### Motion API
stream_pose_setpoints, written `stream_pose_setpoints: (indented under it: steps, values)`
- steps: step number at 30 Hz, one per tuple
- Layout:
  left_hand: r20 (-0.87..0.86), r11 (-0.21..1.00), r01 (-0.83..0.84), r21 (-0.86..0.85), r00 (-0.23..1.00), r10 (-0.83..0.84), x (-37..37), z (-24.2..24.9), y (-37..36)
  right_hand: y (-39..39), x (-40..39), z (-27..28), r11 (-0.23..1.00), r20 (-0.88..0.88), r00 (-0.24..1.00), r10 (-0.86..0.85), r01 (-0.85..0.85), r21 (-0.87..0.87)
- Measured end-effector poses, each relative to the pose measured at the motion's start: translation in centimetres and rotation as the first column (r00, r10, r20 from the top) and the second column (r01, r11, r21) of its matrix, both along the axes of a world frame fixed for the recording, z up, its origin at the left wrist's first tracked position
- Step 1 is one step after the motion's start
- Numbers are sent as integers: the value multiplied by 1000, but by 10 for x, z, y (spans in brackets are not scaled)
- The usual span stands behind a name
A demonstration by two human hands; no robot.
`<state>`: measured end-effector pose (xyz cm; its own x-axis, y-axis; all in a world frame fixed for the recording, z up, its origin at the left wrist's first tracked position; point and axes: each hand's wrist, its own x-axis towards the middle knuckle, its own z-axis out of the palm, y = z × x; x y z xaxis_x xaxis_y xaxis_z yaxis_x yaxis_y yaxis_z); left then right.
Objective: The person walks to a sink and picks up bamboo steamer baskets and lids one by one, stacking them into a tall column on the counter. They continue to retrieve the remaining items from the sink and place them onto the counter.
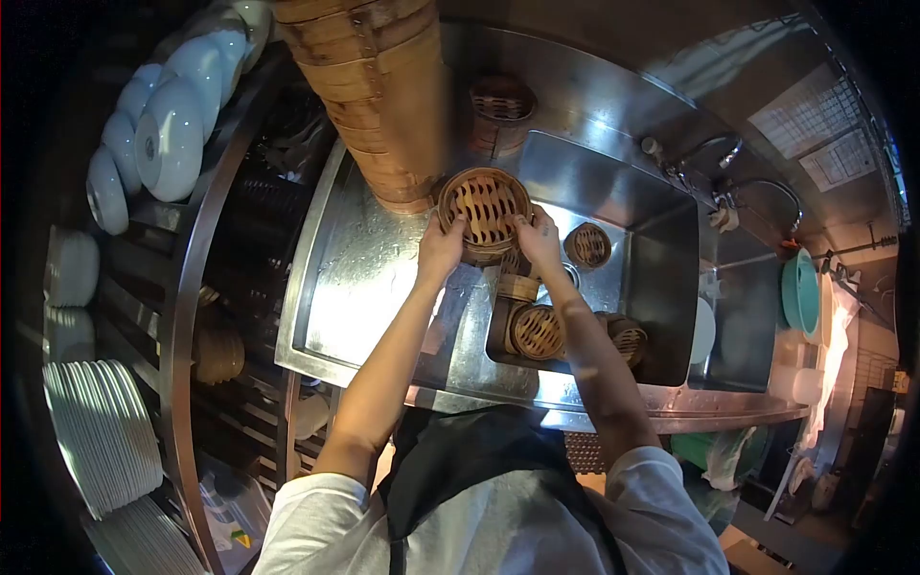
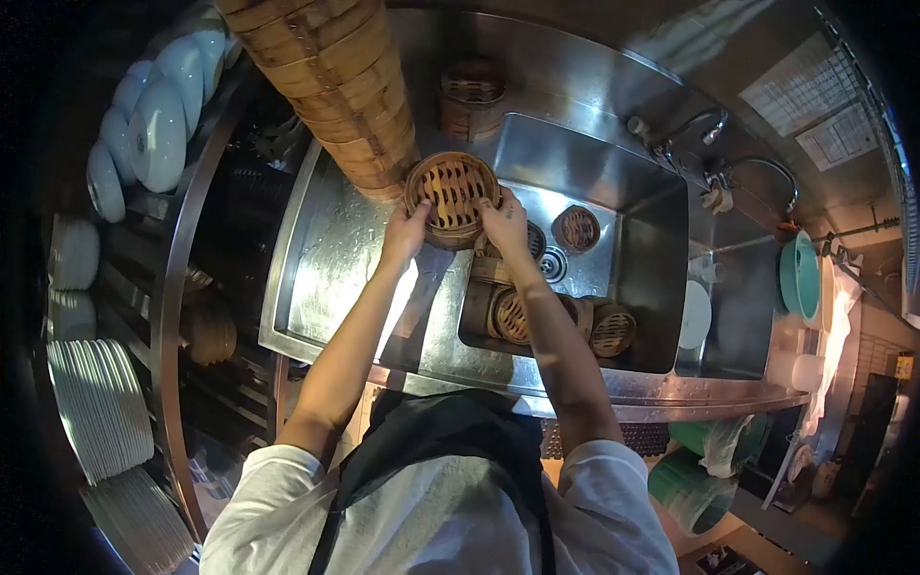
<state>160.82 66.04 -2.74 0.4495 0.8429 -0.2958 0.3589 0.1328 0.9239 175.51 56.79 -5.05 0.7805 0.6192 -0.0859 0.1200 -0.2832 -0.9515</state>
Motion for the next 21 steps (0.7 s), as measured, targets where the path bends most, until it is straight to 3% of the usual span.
stream_pose_setpoints:
  steps: [1, 2, 5, 7, 9, 11, 13, 14, 15, 17, 19, 21]
  values:
    - [-36, 1000, -1, 21, 999, 2, 2, 4, 0, -2, -6, 13, 1000, -3, 1000, -10, 10, -4]
    - [-163, 994, -39, 98, 985, 55, 4, 8, -1, -5, -10, 28, 989, 27, 1000, -10, 14, -148]
    - [-103, 995, -86, 43, 991, 90, 7, -15, 6, -7, -15, 42, 892, 157, 986, 58, 19, -451]
    - [-31, 986, -94, 136, 995, 99, 4, -1, -2, -2, -13, 30, 903, 143, 988, 54, 13, -430]
    - [-150, 972, -74, 224, 983, 109, 1, -16, 9, -10, -20, 45, 915, 210, 977, 45, 45, -402]
    - [-265, 980, -12, 198, 962, 65, 0, -17, 18, -15, -19, 43, 921, 205, 978, 39, 44, -387]
    - [-157, 971, 10, 237, 987, 28, -1, -12, 19, -23, -9, 36, 926, 230, 966, 115, -20, -376]
    - [-96, 991, 1, 132, 995, 12, -3, -9, 17, -28, 1, 24, 965, 143, 987, 79, -40, -258]
    - [-34, 1000, -4, 26, 999, 5, -3, 2, 13, -36, 14, 6, 965, 131, 989, 75, -39, -260]
    - [-6, 999, -30, -35, 1000, 30, -7, 20, 0, -58, 51, -37, 989, -30, 992, -123, 120, -91]
    - [-55, 996, -83, 12, 995, 84, -30, 22, -11, -90, 100, -75, 983, -102, 983, -152, 139, -120]
    - [-92, 998, -62, 19, 994, 64, -71, 11, -29, -128, 157, -188, 938, 188, 981, -56, 116, -327]
